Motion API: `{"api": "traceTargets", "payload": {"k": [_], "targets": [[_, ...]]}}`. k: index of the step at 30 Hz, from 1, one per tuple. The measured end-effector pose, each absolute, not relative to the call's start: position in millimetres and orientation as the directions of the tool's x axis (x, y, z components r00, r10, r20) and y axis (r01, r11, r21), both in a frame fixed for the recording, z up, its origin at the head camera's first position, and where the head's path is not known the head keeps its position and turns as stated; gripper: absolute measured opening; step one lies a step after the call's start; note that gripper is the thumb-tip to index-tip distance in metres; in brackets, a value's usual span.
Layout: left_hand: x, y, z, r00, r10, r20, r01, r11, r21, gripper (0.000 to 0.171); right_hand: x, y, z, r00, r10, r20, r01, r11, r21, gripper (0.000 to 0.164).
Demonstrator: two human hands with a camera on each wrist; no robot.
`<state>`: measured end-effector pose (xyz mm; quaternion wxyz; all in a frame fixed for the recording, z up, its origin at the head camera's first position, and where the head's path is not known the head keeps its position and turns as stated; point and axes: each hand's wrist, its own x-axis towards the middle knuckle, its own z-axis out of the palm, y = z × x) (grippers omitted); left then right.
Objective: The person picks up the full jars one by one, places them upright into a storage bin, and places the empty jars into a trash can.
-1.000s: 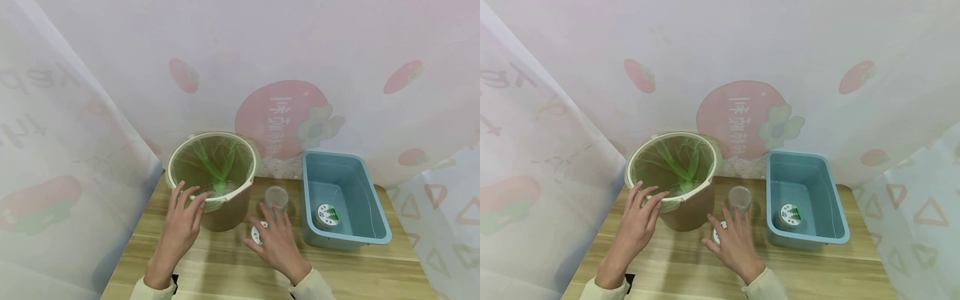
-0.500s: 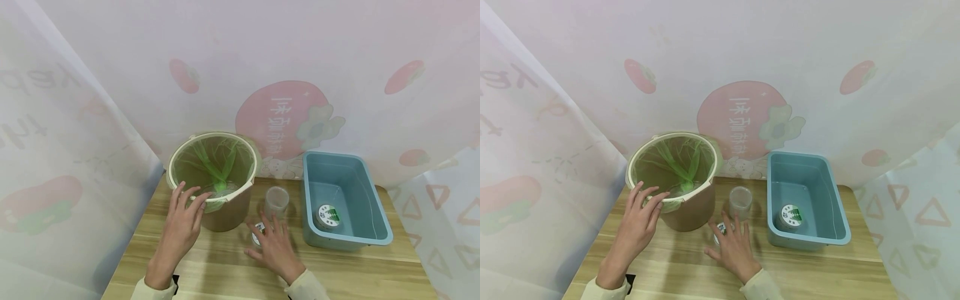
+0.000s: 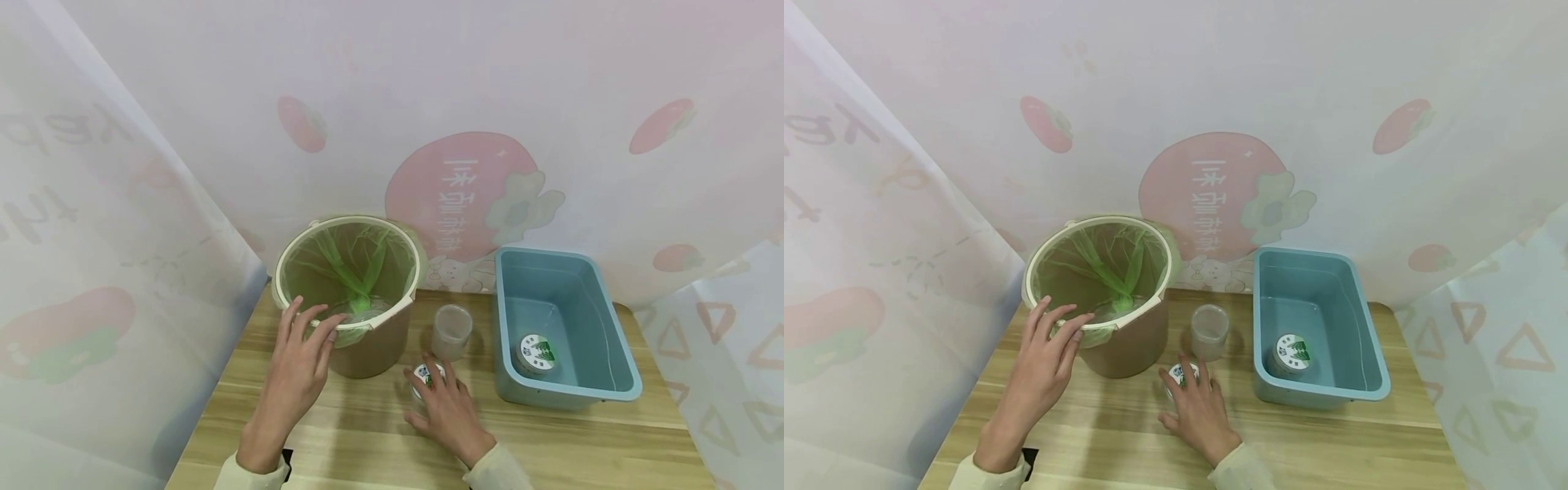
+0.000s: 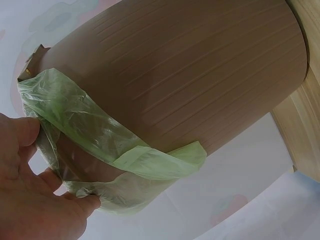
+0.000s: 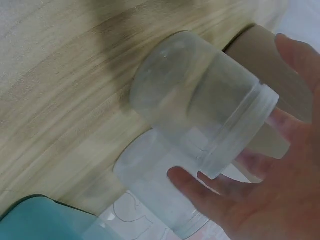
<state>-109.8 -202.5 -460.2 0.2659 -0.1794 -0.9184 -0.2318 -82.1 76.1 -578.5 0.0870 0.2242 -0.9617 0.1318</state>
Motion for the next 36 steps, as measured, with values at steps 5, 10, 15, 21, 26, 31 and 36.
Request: {"api": "traceTargets", "payload": {"k": [5, 10, 15, 21, 26, 31, 36], "targets": [[-109.4, -202.6, -460.1, -0.799, 0.202, 0.566, 0.448, 0.828, 0.337, 0.029, -83.8, 74.7, -583.6, -0.872, -0.401, 0.281, -0.463, 0.863, -0.204, 0.070], [-108.7, -202.2, -460.1, -0.802, 0.198, 0.564, 0.447, 0.825, 0.346, 0.028, -86.2, 74.3, -586.9, -0.867, -0.390, 0.309, -0.455, 0.873, -0.176, 0.064], [-108.9, -202.0, -459.9, -0.795, 0.200, 0.573, 0.453, 0.824, 0.340, 0.028, -85.4, 75.4, -582.8, -0.865, -0.392, 0.313, -0.457, 0.873, -0.172, 0.062], [-109.5, -202.3, -460.4, -0.782, 0.203, 0.590, 0.461, 0.825, 0.327, 0.027, -81.9, 77.4, -564.3, -0.867, -0.385, 0.315, -0.453, 0.874, -0.178, 0.059], [-109.6, -203.0, -461.0, -0.780, 0.203, 0.592, 0.461, 0.825, 0.325, 0.028, -79.9, 80.6, -544.4, -0.867, -0.384, 0.319, -0.456, 0.869, -0.193, 0.059], [-110.1, -203.0, -461.3, -0.782, 0.204, 0.589, 0.462, 0.824, 0.328, 0.028, -78.3, 84.0, -525.1, -0.866, -0.383, 0.322, -0.457, 0.868, -0.194, 0.058], [-110.2, -202.6, -461.4, -0.784, 0.201, 0.588, 0.459, 0.825, 0.329, 0.028, -77.5, 86.5, -505.4, -0.871, -0.377, 0.313, -0.452, 0.866, -0.213, 0.058]]}}
